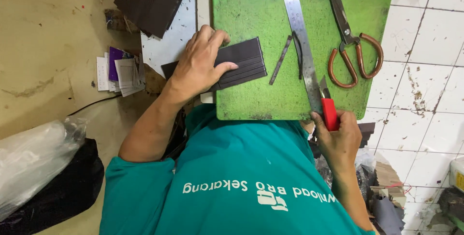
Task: Measuring, cutting, trimming, and singeing leather pieces to construct a wallet
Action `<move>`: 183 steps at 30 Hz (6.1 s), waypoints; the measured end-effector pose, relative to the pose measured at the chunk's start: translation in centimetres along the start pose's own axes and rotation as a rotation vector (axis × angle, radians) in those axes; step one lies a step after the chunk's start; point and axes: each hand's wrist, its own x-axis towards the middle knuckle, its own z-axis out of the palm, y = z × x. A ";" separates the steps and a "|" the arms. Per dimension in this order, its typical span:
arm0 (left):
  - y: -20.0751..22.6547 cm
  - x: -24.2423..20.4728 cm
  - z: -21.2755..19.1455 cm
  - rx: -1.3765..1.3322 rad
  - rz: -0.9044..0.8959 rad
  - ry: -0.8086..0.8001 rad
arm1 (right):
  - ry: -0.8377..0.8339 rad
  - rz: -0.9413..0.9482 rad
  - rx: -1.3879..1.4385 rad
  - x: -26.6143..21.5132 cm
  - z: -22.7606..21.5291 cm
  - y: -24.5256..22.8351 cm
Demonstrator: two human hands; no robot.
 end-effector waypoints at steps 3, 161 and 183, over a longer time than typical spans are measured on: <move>-1.1 0.3 0.5 -0.097 0.016 -0.024 | -0.061 0.079 0.102 -0.7 -1.1 -2.0; 1.9 2.0 1.3 -0.014 0.141 0.191 | -0.100 -0.614 0.378 -5.6 4.7 -5.1; 2.4 -1.5 4.8 0.206 0.209 0.179 | -0.003 -0.707 0.201 -2.8 5.3 -5.8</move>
